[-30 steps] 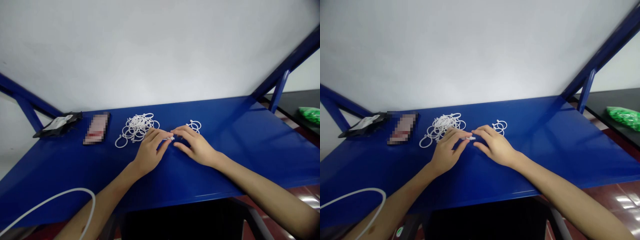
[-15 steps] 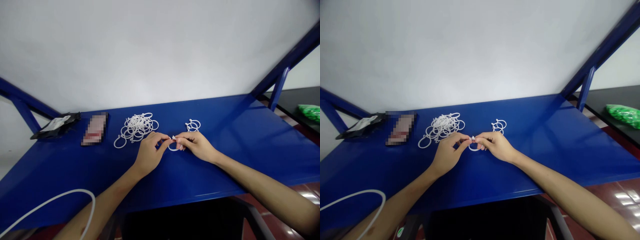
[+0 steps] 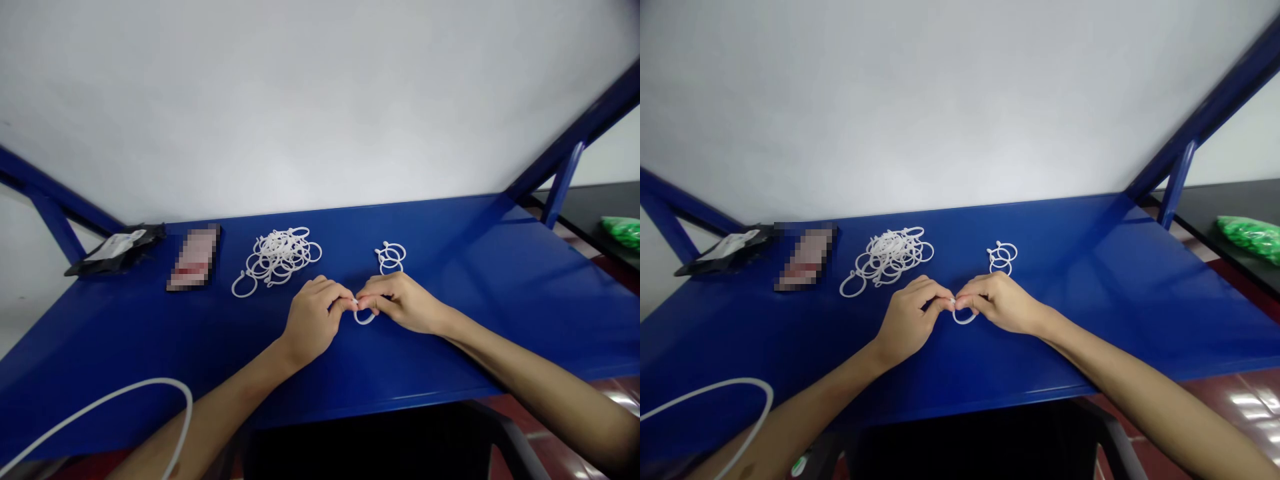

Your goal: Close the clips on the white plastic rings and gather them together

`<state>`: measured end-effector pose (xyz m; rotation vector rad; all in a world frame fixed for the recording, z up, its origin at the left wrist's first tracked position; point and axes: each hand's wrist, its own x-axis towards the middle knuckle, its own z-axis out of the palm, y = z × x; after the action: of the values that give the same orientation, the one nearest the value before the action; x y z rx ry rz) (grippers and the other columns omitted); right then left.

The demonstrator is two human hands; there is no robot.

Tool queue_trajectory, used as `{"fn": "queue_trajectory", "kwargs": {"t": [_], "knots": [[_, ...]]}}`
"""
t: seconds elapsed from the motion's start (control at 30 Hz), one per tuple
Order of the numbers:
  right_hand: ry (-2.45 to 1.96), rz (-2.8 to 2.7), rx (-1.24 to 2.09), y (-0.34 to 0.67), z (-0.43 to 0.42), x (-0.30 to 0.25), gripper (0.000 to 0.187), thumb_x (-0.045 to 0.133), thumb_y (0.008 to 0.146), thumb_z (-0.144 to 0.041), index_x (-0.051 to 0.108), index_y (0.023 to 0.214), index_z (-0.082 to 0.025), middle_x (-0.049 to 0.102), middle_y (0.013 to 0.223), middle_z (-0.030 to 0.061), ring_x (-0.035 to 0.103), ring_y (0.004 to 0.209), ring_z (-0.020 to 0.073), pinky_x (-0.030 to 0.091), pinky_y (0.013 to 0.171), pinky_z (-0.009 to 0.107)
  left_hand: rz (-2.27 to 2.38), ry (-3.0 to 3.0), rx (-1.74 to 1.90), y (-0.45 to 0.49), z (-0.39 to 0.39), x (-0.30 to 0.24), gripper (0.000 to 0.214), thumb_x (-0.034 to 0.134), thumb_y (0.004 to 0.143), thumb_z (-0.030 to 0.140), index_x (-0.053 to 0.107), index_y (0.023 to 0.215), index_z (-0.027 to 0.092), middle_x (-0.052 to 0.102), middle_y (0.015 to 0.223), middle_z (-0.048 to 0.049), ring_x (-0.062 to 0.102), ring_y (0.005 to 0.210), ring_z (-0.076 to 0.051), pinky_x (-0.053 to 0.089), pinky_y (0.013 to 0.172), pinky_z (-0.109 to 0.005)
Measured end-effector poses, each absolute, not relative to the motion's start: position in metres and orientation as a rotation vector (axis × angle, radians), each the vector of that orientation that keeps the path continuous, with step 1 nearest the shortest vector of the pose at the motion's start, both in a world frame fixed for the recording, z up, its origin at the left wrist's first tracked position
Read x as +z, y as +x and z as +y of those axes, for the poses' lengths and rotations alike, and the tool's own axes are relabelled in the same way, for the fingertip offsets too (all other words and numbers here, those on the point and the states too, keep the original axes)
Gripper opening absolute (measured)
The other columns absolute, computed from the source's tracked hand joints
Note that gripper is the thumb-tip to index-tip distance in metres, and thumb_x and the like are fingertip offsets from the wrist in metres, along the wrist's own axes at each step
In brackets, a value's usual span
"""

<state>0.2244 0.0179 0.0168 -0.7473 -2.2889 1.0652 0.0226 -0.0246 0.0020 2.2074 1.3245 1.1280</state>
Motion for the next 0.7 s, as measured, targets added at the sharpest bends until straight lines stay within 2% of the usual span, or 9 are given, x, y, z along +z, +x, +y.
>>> {"fn": "queue_trajectory", "kwargs": {"t": [0.37,0.53,0.63,0.7], "knots": [[-0.639,-2.464,0.958,0.226,0.019,0.016,0.028,0.050,0.101,-0.030,0.073,0.091,-0.017,0.069,0.076,0.0028,0.060,0.071,0.0127,0.048,0.072,0.027,1.301,2.330,1.022,0.017,-0.013,-0.007,0.011,0.069,0.088,0.021,0.064,0.079,0.021,0.070,0.076,0.0046,0.060,0.074,-0.014,0.041,0.076,-0.033],[-0.891,-2.482,0.514,0.230,0.028,0.006,0.034,0.047,0.101,-0.041,0.073,0.100,-0.021,0.068,0.093,0.0066,0.063,0.078,0.0161,0.049,0.070,0.030,1.532,2.600,0.896,-0.003,0.009,-0.006,0.015,0.068,0.089,0.032,0.066,0.096,0.019,0.069,0.090,-0.0040,0.058,0.093,-0.023,0.044,0.087,-0.039],[-1.074,-2.389,0.241,0.241,0.040,0.004,0.035,0.048,0.100,-0.045,0.073,0.104,-0.021,0.068,0.095,0.0079,0.064,0.082,0.0193,0.050,0.070,0.032,1.793,2.740,0.817,-0.016,0.020,-0.006,0.022,0.067,0.090,0.031,0.066,0.107,0.019,0.065,0.103,-0.0095,0.053,0.100,-0.028,0.044,0.087,-0.042],[-1.193,-2.329,0.096,0.249,0.048,0.003,0.035,0.050,0.098,-0.046,0.073,0.107,-0.022,0.068,0.092,0.0081,0.064,0.083,0.0213,0.050,0.069,0.033,1.884,2.780,0.782,-0.024,0.025,-0.007,0.021,0.066,0.089,0.029,0.067,0.107,0.019,0.063,0.107,-0.0107,0.051,0.100,-0.029,0.043,0.086,-0.043]]}}
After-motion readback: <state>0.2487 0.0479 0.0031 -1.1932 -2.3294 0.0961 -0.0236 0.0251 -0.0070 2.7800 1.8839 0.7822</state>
